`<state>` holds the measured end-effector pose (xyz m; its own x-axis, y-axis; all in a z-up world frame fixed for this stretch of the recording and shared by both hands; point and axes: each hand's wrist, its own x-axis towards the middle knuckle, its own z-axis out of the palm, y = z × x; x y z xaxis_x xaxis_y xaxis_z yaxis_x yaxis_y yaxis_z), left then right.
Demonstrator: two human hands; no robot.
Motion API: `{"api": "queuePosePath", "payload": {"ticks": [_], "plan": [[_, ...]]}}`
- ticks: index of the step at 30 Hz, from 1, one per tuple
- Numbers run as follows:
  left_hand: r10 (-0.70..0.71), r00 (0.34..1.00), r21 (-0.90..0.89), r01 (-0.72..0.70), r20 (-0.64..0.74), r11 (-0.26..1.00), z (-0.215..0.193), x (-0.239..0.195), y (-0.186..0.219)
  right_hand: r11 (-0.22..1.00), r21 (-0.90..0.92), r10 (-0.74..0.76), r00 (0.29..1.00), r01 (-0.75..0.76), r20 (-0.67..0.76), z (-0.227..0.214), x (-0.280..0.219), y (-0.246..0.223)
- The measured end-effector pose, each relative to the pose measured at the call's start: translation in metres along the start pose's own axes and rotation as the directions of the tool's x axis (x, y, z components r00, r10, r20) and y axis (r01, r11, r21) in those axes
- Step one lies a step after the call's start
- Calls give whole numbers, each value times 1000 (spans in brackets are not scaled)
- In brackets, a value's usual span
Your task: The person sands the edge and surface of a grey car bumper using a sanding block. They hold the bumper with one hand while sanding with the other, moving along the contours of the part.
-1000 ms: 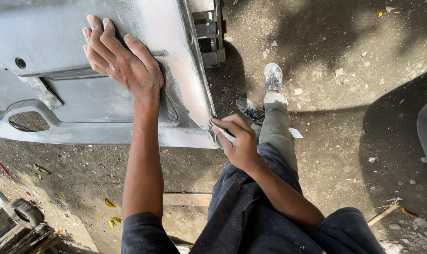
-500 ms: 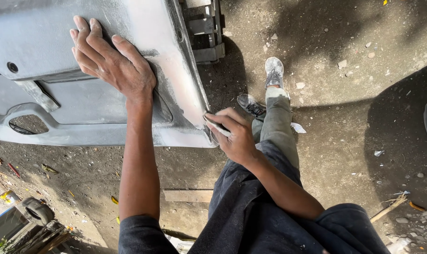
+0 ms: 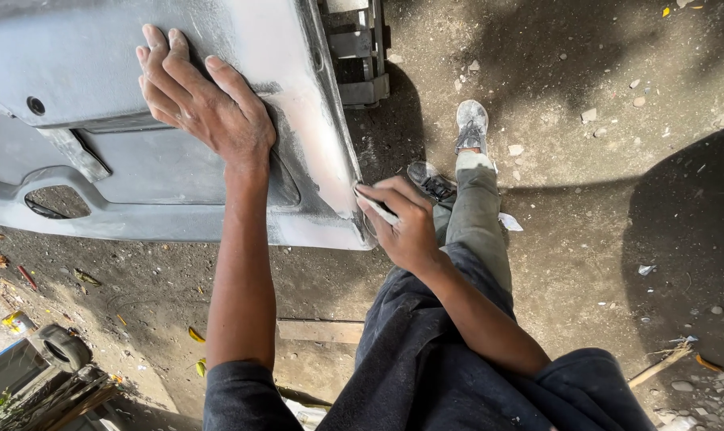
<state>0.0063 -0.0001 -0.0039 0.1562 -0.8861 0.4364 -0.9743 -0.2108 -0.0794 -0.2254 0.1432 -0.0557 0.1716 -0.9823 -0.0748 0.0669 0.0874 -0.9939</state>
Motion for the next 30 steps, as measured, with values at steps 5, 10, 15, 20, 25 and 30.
{"api": "queuePosePath", "payload": {"ticks": [5,10,15,20,25,30], "plan": [[-13,1000,36,12,11,999,3,-1,-3,987,-51,-154,986,151,-66,-1,41,-8],[-12,1000,8,12,8,1000,-4,0,4,981,122,-144,987,151,-66,10,7,3],[-12,1000,7,12,0,1000,-3,1,5,973,-35,-230,967,227,-113,-2,59,-26],[-16,1000,-16,17,2,1000,-5,0,8,990,67,-120,992,123,-47,6,9,3],[-32,999,-9,32,12,999,-6,4,10,961,-131,-256,963,244,-89,-4,48,-18],[-13,1000,13,13,-12,1000,-1,0,6,998,27,-58,998,59,-21,4,22,2]]}}
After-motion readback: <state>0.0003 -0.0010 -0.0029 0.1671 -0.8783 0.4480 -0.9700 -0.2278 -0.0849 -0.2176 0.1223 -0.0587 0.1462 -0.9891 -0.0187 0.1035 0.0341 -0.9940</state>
